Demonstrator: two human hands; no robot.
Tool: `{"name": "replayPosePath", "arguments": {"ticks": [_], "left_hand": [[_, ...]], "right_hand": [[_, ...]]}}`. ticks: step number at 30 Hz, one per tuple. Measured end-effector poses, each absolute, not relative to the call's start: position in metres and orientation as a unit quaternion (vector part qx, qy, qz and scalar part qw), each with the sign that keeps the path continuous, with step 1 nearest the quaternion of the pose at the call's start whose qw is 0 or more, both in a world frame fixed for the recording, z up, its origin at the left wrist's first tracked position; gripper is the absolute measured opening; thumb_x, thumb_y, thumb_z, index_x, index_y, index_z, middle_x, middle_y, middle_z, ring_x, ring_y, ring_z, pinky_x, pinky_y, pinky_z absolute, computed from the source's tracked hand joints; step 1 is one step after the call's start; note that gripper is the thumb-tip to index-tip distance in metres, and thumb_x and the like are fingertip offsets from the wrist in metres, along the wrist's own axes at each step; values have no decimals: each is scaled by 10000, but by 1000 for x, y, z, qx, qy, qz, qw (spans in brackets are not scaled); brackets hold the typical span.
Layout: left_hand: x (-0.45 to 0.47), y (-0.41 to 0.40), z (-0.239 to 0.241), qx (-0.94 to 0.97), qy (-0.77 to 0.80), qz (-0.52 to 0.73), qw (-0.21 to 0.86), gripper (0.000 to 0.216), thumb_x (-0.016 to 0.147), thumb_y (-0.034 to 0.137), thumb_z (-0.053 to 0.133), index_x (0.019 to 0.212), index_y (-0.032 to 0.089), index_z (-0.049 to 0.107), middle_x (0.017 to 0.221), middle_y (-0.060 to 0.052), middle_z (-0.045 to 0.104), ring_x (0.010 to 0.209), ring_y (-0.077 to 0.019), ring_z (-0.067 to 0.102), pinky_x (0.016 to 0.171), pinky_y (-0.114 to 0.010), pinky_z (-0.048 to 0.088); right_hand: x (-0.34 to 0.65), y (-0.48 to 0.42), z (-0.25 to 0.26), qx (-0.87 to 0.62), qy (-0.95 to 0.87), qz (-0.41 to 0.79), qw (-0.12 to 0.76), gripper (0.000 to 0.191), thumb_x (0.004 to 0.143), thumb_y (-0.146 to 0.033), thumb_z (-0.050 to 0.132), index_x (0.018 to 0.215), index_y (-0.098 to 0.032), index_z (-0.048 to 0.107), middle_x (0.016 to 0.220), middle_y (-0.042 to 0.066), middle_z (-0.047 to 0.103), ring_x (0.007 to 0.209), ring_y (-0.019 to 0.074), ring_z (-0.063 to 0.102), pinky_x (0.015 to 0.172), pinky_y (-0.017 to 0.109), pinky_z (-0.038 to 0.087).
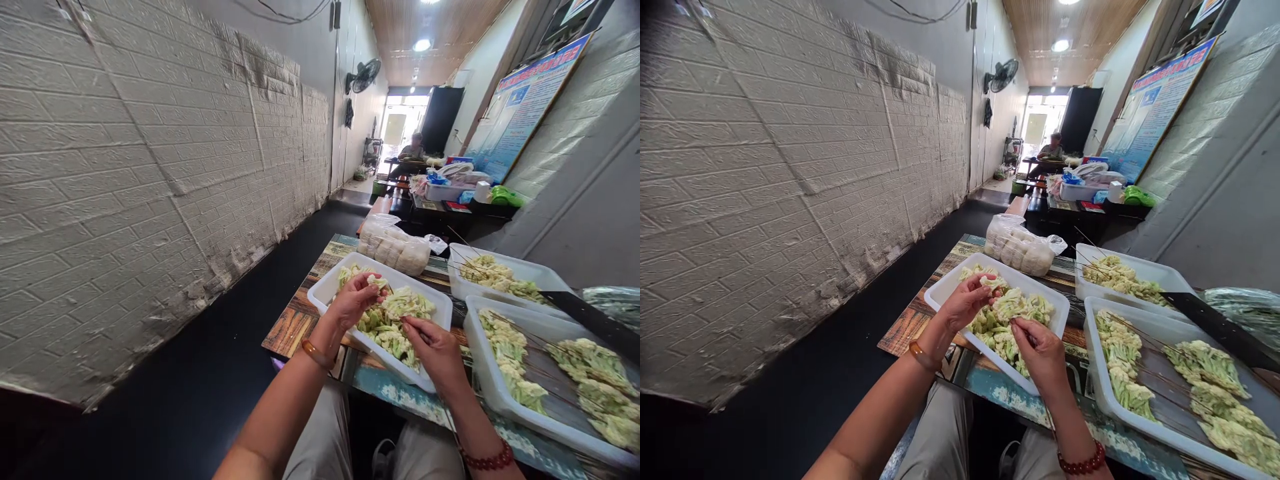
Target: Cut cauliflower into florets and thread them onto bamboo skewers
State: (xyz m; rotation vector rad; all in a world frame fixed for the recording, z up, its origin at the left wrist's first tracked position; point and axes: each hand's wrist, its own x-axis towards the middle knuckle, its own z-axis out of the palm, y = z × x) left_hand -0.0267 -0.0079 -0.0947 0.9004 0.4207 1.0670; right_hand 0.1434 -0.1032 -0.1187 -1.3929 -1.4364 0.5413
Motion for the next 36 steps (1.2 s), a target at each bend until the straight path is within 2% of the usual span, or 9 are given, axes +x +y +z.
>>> {"name": "replayPosePath", "arguments": {"ticks": [4, 13, 20, 36], "left_hand": [[-26, -7, -94, 401, 197, 482, 753, 357, 714, 318, 742, 984, 110, 636, 909, -98, 678, 798, -140, 650, 677, -211, 483], [-23, -5, -90, 406, 212, 478, 749, 286, 727, 355, 708, 853, 114, 620, 875, -106, 686, 661, -105, 610, 494, -175, 370], [-21, -8, -88, 427, 221, 479, 735, 333, 691, 335, 745, 930, 125, 644, 878, -81, 681, 706, -104, 597, 551, -188, 385], [-21, -10, -88, 432, 246, 479, 723, 238, 650, 254, 733, 830, 153, 615, 794, -39, 657, 689, -106, 585, 573, -205, 358]], "right_hand": [[143, -103, -120, -570, -604, 222, 510, 286, 800, -428, 612, 902, -199, 752, 983, 90, 733, 895, 254, 687, 813, 386, 551], [142, -104, -117, -559, -629, 197, 504, 283, 825, -423, 576, 893, -219, 760, 970, 83, 736, 903, 253, 687, 803, 380, 551], [144, -101, -119, -560, -636, 190, 495, 283, 834, -426, 566, 887, -225, 758, 968, 70, 737, 892, 237, 689, 808, 362, 544], [144, -104, -116, -553, -654, 172, 487, 276, 848, -419, 544, 866, -242, 755, 934, 60, 738, 886, 253, 686, 785, 363, 541]]}}
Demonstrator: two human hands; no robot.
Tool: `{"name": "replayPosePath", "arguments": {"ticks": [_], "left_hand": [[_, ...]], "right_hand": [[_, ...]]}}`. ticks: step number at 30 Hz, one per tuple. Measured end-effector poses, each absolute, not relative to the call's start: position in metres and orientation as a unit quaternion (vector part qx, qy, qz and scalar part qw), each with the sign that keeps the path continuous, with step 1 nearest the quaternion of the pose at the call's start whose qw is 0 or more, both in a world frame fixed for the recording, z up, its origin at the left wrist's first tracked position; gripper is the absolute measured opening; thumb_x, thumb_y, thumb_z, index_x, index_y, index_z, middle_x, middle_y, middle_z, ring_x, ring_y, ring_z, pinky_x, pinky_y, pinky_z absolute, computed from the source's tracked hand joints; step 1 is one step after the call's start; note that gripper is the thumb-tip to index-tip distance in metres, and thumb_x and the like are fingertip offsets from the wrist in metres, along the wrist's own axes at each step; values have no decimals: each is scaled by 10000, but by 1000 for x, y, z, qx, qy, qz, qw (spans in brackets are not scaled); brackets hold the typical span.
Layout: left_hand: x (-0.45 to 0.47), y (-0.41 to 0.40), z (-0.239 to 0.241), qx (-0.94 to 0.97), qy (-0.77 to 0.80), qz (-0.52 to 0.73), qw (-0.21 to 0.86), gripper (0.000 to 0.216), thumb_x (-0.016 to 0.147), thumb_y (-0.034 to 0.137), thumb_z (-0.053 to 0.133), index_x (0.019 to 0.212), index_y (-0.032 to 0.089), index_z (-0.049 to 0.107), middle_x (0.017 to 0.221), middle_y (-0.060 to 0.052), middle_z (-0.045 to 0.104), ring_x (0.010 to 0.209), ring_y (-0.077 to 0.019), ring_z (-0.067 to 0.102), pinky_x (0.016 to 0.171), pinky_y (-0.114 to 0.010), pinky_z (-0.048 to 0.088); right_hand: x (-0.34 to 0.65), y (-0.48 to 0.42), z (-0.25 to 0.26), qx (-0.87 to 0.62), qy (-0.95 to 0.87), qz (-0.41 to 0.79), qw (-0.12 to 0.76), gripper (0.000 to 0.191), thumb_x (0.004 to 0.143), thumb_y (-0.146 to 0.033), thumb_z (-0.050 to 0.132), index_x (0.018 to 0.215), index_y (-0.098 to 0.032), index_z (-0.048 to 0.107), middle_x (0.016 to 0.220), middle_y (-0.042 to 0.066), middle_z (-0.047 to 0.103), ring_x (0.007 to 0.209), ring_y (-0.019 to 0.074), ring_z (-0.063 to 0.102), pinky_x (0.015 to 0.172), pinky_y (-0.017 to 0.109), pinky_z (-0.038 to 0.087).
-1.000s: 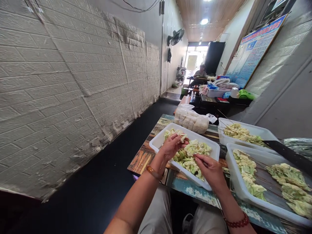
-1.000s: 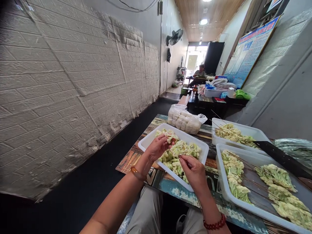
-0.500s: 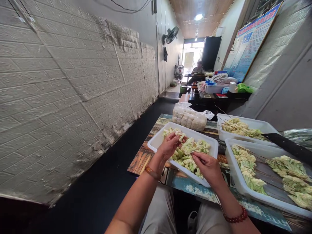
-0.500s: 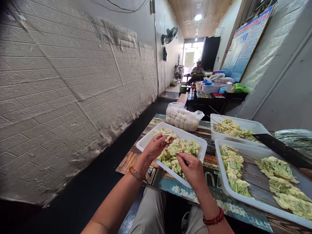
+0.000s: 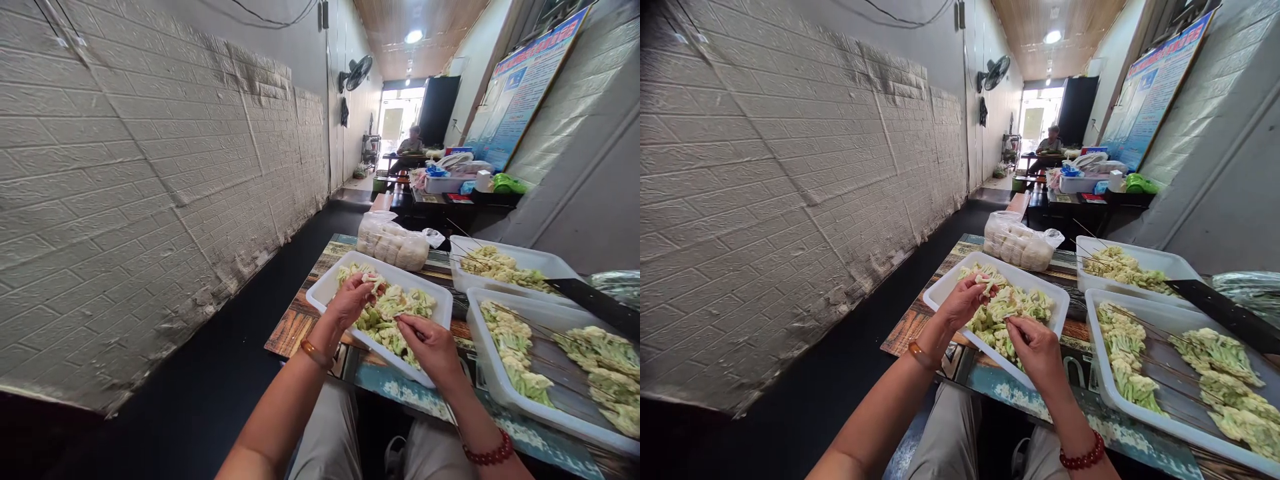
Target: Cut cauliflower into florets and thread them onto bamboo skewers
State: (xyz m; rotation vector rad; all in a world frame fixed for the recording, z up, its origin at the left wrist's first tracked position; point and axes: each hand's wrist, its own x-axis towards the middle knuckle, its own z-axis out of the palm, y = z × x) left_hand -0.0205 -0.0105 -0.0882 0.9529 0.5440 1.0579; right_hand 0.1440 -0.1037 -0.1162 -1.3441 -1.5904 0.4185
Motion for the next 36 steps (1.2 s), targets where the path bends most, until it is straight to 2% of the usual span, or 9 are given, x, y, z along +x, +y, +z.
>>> {"name": "replayPosePath", "arguments": {"ticks": [13, 21, 26, 32, 36], "left_hand": [[-18, -9, -91, 456, 282, 453, 712, 222, 626, 263, 745, 756, 126, 628, 726, -25, 603, 649, -87, 542, 547, -197, 323], [-17, -7, -94, 491, 285, 439, 696, 219, 637, 285, 721, 724, 112, 619, 669, 2, 560, 530, -43, 429, 513, -205, 303], [-19, -8, -95, 490, 271, 432, 707, 238, 647, 310, 723, 728, 114, 617, 661, 8, 547, 534, -49, 437, 518, -211, 328], [-22, -11, -90, 448, 271, 452, 722, 341, 665, 367, 715, 927, 164, 630, 820, -17, 610, 644, -79, 525, 531, -195, 351], [-22, -11, -90, 456, 295, 476, 691, 299, 644, 368, 731, 820, 152, 624, 768, 0, 569, 629, -67, 474, 532, -187, 350]], "right_hand": [[142, -107, -113, -564, -658, 167, 470, 293, 868, -421, 521, 811, -228, 735, 911, 61, 732, 840, 231, 676, 747, 327, 513], [136, -103, -114, -587, -627, 211, 466, 340, 851, -462, 520, 812, -206, 740, 896, 66, 733, 825, 235, 669, 730, 314, 503], [135, -104, -117, -598, -608, 231, 467, 357, 832, -488, 540, 840, -199, 750, 849, 63, 735, 744, 230, 671, 665, 301, 509], [133, -106, -114, -585, -606, 239, 483, 351, 827, -490, 551, 861, -207, 755, 865, 61, 737, 769, 230, 680, 671, 297, 521], [132, -106, -114, -590, -603, 225, 487, 321, 819, -467, 561, 838, -211, 753, 883, 63, 739, 797, 235, 681, 726, 317, 526]]}}
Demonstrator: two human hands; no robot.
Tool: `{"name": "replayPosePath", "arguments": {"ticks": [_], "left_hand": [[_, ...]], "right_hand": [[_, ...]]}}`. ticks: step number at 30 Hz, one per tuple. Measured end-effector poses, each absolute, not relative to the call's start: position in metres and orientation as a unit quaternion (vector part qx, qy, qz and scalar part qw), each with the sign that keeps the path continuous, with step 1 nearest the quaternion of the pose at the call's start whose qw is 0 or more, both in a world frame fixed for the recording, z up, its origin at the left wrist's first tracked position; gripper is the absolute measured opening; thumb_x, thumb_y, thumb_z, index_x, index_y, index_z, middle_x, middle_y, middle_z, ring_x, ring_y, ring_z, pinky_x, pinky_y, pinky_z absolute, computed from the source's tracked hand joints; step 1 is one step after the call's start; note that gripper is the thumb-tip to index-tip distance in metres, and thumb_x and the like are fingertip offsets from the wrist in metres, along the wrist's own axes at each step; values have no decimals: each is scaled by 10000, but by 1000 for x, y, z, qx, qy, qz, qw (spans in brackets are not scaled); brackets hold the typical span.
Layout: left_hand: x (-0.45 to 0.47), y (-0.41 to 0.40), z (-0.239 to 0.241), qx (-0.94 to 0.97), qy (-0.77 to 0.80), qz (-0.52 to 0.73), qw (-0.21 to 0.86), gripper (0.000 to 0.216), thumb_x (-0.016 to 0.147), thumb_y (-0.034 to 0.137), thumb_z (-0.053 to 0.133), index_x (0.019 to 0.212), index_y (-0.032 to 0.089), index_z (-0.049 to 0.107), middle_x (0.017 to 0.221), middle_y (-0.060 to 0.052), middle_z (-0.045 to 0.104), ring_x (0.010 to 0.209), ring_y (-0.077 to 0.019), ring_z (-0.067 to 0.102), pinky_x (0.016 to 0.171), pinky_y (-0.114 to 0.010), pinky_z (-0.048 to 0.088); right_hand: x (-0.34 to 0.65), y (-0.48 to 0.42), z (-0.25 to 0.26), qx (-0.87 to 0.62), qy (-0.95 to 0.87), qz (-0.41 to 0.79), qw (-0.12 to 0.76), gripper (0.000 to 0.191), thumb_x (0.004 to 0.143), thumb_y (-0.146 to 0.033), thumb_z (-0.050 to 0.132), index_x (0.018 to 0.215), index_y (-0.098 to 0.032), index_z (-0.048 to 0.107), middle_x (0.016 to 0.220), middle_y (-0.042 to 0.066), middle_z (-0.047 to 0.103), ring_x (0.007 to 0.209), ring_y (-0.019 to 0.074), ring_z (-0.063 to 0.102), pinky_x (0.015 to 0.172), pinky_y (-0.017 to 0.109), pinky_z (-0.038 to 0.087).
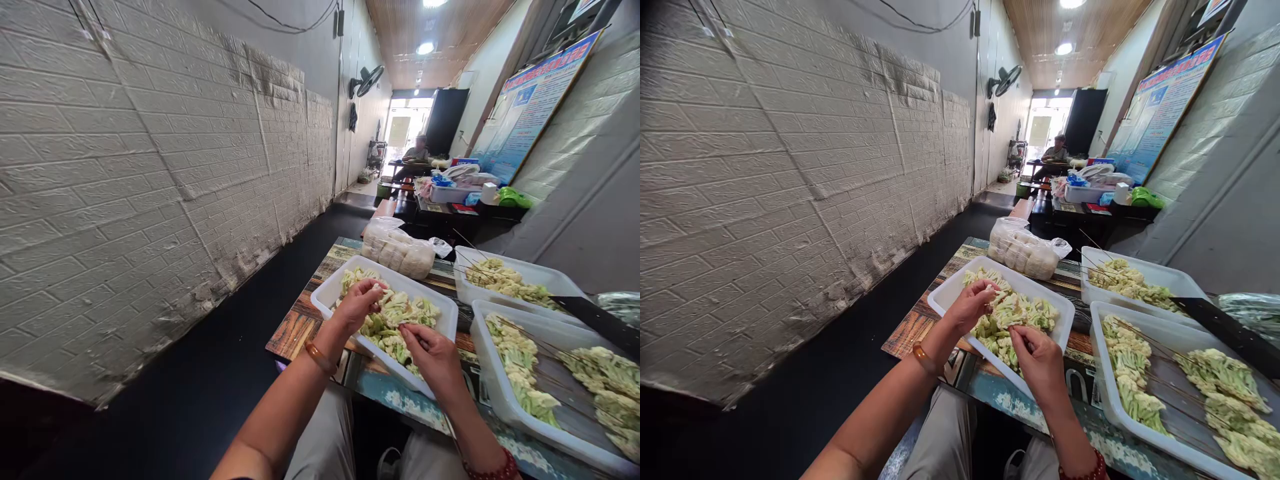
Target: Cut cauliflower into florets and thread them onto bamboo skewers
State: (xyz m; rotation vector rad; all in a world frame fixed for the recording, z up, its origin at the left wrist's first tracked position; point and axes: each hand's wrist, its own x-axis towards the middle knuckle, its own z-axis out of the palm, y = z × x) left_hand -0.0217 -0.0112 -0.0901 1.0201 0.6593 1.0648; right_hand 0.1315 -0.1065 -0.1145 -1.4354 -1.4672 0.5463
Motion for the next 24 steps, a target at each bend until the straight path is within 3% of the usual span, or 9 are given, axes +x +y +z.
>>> {"name": "replayPosePath", "arguments": {"ticks": [15, 24], "left_hand": [[-18, -9, -92, 471, 289, 443, 706, 346, 574, 398, 792, 676, 134, 594, 609, 48, 447, 539, -39, 365, 534, -198, 293], [-18, -8, -94, 472, 274, 428, 720, 314, 592, 349, 797, 687, 131, 593, 586, 54, 451, 516, -37, 380, 517, -191, 294]], "right_hand": [[132, -107, -112, -598, -624, 164, 476, 346, 854, -461, 508, 813, -198, 730, 891, 96, 730, 820, 252, 669, 736, 343, 514], [133, -104, -114, -605, -627, 152, 467, 315, 850, -432, 517, 785, -201, 721, 814, 66, 728, 743, 225, 662, 685, 311, 498]]}}
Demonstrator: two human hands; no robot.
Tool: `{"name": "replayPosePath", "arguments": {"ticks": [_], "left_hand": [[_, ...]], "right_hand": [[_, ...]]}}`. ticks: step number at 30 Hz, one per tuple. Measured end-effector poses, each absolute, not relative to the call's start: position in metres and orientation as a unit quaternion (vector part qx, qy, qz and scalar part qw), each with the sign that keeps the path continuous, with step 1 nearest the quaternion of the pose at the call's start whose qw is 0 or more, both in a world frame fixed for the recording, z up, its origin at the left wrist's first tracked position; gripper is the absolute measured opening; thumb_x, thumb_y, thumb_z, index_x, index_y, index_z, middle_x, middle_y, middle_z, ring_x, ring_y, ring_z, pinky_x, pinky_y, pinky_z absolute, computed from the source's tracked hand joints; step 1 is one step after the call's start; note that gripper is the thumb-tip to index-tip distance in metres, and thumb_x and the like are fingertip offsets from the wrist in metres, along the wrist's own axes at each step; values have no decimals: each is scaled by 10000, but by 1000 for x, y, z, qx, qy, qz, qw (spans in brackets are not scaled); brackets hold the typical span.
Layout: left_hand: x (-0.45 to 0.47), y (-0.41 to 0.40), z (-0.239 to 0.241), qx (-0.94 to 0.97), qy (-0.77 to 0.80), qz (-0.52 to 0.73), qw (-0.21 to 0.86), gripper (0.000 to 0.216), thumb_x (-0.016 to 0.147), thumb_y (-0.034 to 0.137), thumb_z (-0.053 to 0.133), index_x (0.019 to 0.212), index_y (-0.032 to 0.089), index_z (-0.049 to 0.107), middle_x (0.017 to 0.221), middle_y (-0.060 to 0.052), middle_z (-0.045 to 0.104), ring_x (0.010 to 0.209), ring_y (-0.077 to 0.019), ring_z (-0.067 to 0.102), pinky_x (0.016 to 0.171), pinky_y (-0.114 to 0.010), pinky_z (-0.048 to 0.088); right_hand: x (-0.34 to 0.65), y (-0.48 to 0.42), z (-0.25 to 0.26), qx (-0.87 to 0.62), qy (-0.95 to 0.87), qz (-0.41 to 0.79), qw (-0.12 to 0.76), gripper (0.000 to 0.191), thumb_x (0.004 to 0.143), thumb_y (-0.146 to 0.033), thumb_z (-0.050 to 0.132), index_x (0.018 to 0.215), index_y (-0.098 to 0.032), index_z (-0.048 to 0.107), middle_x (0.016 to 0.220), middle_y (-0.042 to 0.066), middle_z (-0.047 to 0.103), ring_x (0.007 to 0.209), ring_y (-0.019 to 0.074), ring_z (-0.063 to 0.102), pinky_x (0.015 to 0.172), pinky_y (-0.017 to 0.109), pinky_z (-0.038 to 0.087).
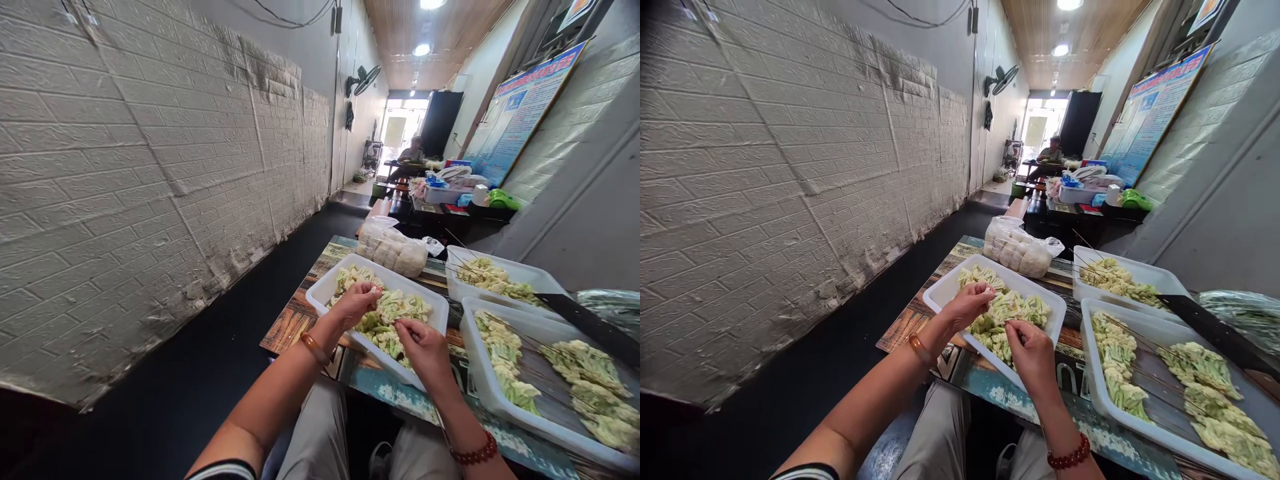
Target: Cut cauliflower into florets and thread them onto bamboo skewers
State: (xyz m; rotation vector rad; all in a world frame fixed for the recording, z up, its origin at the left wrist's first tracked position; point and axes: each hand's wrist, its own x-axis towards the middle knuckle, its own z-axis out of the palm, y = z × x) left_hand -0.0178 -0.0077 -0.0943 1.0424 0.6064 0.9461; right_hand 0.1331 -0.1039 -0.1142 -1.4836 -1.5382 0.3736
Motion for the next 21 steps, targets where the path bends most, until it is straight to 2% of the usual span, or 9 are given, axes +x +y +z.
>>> {"name": "replayPosePath", "arguments": {"ticks": [2, 5, 7, 11, 16, 19, 21], "left_hand": [[-20, -7, -94, 457, 249, 418, 745, 330, 625, 381, 781, 793, 146, 621, 657, 28, 527, 567, -60, 464, 557, -195, 358], [-25, -6, -94, 409, 217, 407, 787, 450, 692, 515, 699, 998, 195, 621, 846, -34, 625, 734, -137, 583, 647, -256, 453], [-27, -5, -93, 385, 214, 401, 803, 503, 712, 592, 641, 1032, 204, 618, 889, -52, 634, 778, -161, 598, 653, -275, 470], [-27, -5, -95, 393, 215, 391, 804, 522, 699, 617, 640, 997, 187, 639, 764, -27, 601, 695, -140, 576, 643, -273, 472], [-24, -6, -99, 439, 237, 382, 778, 411, 613, 461, 782, 828, 144, 634, 708, -4, 575, 625, -106, 550, 595, -242, 451], [-22, -5, -101, 426, 239, 413, 769, 388, 554, 393, 828, 693, 126, 584, 645, 16, 546, 562, -75, 514, 553, -216, 423], [-22, -4, -102, 408, 247, 437, 763, 385, 544, 377, 832, 678, 124, 576, 626, 19, 541, 545, -69, 508, 520, -201, 401]], "right_hand": [[133, -105, -114, -604, -623, 173, 466, 349, 854, -456, 505, 817, -187, 724, 794, 65, 725, 708, 224, 658, 632, 304, 494], [133, -106, -115, -607, -605, 203, 472, 386, 844, -492, 511, 880, -173, 726, 796, 66, 724, 663, 217, 651, 562, 294, 482], [133, -107, -116, -607, -595, 217, 480, 393, 830, -500, 528, 903, -168, 727, 815, 69, 726, 654, 215, 649, 541, 293, 481], [132, -105, -116, -591, -593, 230, 495, 377, 816, -495, 554, 914, -178, 734, 839, 77, 727, 682, 226, 653, 553, 307, 500], [128, -103, -113, -573, -613, 231, 493, 376, 807, -508, 553, 889, -196, 746, 707, 61, 706, 604, 222, 633, 511, 307, 492], [128, -106, -110, -578, -621, 247, 469, 414, 833, -515, 519, 923, -176, 738, 688, 46, 687, 548, 191, 611, 521, 294, 488], [130, -109, -110, -583, -626, 259, 448, 447, 856, -525, 483, 950, -166, 732, 682, 36, 674, 525, 173, 599, 534, 285, 485]]}}
